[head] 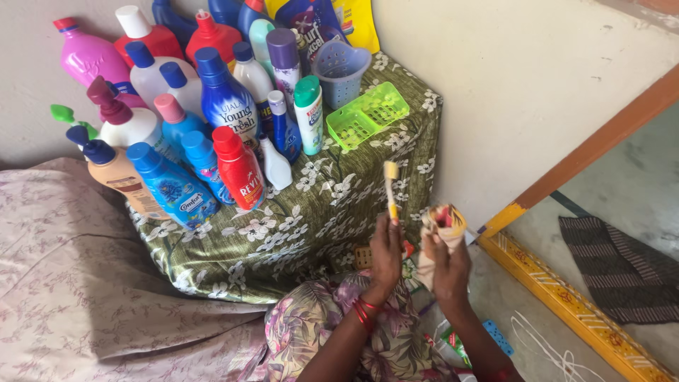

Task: The person sits on the floor and wipes various household items with a cloth, including a plastic basket, a toothbrush, a tube, a small box, and a plastic tray. The person places each item on a table covered with a floral cloth after wiping it.

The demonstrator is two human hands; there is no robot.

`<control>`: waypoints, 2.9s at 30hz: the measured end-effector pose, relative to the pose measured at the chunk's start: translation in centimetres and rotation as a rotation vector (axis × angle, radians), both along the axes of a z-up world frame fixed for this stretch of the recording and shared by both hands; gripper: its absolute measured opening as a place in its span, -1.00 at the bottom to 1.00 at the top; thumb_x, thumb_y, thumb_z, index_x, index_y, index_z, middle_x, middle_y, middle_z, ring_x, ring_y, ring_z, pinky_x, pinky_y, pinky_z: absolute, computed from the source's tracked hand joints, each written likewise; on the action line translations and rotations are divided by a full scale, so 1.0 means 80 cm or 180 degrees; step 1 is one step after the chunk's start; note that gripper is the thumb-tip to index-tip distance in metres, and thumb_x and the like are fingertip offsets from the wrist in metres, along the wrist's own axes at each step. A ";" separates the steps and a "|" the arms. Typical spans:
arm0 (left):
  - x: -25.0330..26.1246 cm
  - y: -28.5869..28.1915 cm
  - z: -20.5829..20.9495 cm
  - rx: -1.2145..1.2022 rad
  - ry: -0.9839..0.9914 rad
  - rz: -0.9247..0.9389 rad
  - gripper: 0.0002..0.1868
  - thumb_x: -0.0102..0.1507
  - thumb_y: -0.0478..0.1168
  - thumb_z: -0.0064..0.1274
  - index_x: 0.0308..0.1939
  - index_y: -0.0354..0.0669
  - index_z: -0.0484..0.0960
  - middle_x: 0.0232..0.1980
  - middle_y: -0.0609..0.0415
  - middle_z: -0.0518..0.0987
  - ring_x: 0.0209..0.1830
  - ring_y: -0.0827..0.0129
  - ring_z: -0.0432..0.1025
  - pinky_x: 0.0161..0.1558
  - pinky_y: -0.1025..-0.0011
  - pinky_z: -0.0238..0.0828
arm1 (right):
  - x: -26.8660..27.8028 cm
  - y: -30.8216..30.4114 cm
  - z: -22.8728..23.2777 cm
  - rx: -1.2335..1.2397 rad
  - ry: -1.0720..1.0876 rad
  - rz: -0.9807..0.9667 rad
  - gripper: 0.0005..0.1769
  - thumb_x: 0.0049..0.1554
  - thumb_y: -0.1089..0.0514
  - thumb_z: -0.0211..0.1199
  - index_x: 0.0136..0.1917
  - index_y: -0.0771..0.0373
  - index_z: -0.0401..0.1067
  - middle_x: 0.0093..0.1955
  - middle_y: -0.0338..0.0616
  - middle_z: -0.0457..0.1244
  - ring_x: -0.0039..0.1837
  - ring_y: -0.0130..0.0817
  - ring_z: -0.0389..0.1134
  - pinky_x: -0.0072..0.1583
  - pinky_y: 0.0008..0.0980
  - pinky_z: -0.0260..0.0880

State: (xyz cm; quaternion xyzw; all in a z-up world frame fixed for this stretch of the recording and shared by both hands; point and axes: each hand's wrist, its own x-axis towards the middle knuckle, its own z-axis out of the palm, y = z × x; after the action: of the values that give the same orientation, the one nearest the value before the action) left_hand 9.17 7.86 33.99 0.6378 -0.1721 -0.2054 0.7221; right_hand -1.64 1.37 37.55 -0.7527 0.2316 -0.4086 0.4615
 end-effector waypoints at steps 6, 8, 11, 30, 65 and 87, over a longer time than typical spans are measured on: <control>-0.027 0.002 -0.024 0.0522 -0.1649 -0.0028 -0.67 0.37 -0.28 -0.17 0.18 -0.31 0.50 -0.23 -0.40 0.57 -0.27 -0.34 0.50 -0.31 -0.06 0.32 | 0.049 0.001 0.003 -0.0203 0.0193 -0.0067 -0.50 0.34 0.05 0.03 0.41 0.43 0.28 0.23 0.16 0.34 0.25 -0.15 0.37 0.25 -0.20 0.35; -0.023 0.003 -0.032 0.0066 -0.1908 -0.0019 -0.69 0.47 -0.24 -0.22 0.21 -0.29 0.47 -0.24 -0.30 0.58 -0.30 -0.18 0.52 -0.30 0.05 0.36 | 0.056 -0.009 0.004 0.0288 0.0004 0.0075 -0.54 0.34 0.04 0.07 0.36 0.41 0.36 0.19 0.09 0.39 0.21 -0.17 0.42 0.24 -0.23 0.38; -0.020 -0.001 -0.039 -0.0335 -0.0414 -0.0607 -0.69 0.53 -0.13 -0.21 0.16 -0.23 0.55 -0.41 0.00 0.42 -0.52 0.27 0.27 -0.50 0.31 0.14 | 0.065 -0.034 0.008 0.1634 -0.0487 0.0408 -0.52 0.27 0.02 0.12 0.35 0.34 0.36 0.14 -0.07 0.39 0.11 -0.33 0.42 -0.04 -0.32 0.42; -0.027 0.020 -0.010 -0.0371 -0.0373 -0.0932 -0.77 0.41 -0.12 0.01 -0.09 -0.22 0.39 -0.45 0.20 0.39 -0.63 0.58 0.24 -0.63 0.49 0.19 | 0.050 -0.050 0.006 0.2274 -0.1478 0.0468 -0.53 0.24 0.03 0.27 0.30 0.36 0.37 0.10 -0.15 0.38 0.03 -0.44 0.44 0.01 -0.46 0.52; -0.026 0.005 -0.047 -0.0256 -0.0229 -0.0224 -0.70 0.49 -0.10 -0.10 0.15 -0.23 0.52 -0.38 0.19 0.43 -0.39 0.55 0.25 -0.35 0.50 0.26 | 0.051 -0.047 0.003 -0.1643 0.0327 -0.0366 -0.43 0.21 0.34 0.15 0.47 0.05 0.44 0.27 0.05 0.17 0.30 -0.11 0.28 0.30 -0.22 0.38; -0.015 -0.012 -0.100 -0.1155 0.1359 -0.0942 -0.76 0.49 -0.02 -0.19 -0.03 -0.05 0.47 -0.49 0.28 0.34 -0.66 0.69 0.11 -0.64 0.67 -0.03 | 0.020 -0.017 0.017 -0.0986 0.0095 0.0311 -0.44 0.12 0.50 0.08 0.36 0.22 0.47 0.33 0.03 0.29 0.33 -0.13 0.38 0.33 -0.30 0.38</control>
State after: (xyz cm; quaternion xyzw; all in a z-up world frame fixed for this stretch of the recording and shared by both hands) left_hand 8.00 6.89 25.99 0.4090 -0.1414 -0.4035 0.8062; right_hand 0.00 -0.01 38.89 -0.8311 0.1358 -0.4053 0.3557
